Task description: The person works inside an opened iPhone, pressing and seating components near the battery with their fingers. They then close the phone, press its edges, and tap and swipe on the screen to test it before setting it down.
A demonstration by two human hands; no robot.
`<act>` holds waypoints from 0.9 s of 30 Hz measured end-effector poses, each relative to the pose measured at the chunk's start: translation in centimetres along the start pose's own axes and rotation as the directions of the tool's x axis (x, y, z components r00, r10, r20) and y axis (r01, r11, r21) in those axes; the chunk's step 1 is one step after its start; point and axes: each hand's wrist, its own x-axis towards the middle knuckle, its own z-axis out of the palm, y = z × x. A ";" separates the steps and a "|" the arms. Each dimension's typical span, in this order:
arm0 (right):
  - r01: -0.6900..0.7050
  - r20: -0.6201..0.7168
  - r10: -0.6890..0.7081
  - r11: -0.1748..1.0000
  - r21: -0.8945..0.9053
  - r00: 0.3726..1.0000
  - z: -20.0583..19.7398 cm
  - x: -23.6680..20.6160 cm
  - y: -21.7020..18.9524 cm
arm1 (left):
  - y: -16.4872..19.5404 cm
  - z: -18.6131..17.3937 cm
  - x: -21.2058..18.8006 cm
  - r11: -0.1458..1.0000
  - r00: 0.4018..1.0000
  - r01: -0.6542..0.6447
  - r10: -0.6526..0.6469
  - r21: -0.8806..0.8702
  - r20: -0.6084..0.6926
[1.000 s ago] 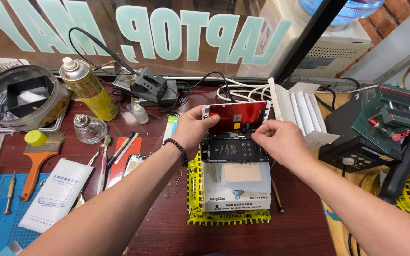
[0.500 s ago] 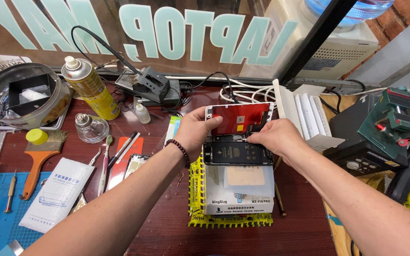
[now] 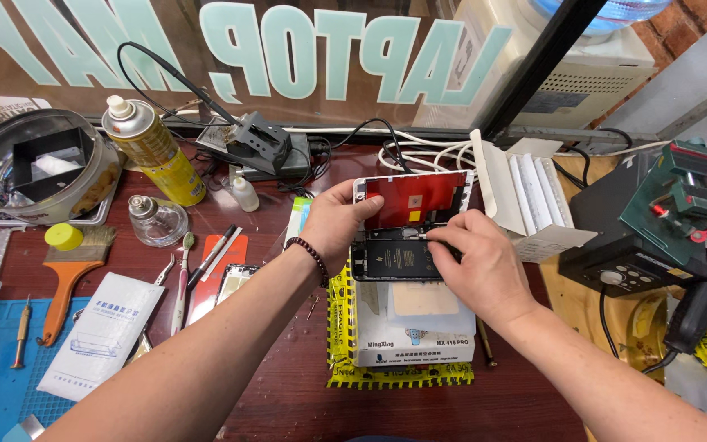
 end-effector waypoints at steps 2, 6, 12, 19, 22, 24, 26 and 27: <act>0.039 0.045 -0.035 0.995 -0.090 0.998 0.1 -0.1 -0.2 | 0.1 -0.1 0.0 1.000 1.000 0.026 -0.026 0.017 -0.012; 0.023 0.117 -0.005 0.987 -0.157 0.993 0.1 -0.5 -0.7 | 0.0 0.0 -0.1 1.000 1.000 0.016 -0.016 0.006 -0.015; 0.022 0.128 0.001 0.984 -0.176 0.992 0.2 -0.4 -0.7 | -0.1 -0.2 0.0 1.000 0.999 0.030 -0.031 -0.004 -0.011; 0.117 0.096 -0.109 0.990 -0.082 0.989 -0.3 -0.5 0.2 | -0.4 -0.3 0.3 0.998 1.000 0.002 -0.001 -0.055 0.020; 0.098 0.123 -0.084 0.989 -0.109 0.989 -0.3 -0.6 0.1 | -0.5 -0.2 0.3 0.998 1.000 0.021 -0.020 -0.066 0.011; 0.079 0.133 -0.062 0.988 -0.130 0.989 -0.2 -0.4 -0.1 | -0.5 -0.2 0.3 1.000 1.000 -0.014 0.014 -0.020 0.012; 0.095 0.120 -0.077 0.985 -0.146 0.990 0.0 -0.4 -0.3 | -0.4 -0.3 0.2 0.999 1.000 0.010 -0.010 -0.048 0.007; 0.101 0.114 -0.084 0.982 -0.158 0.990 0.0 -0.4 -0.4 | -0.5 -0.2 0.2 0.998 1.000 0.022 -0.022 -0.064 0.008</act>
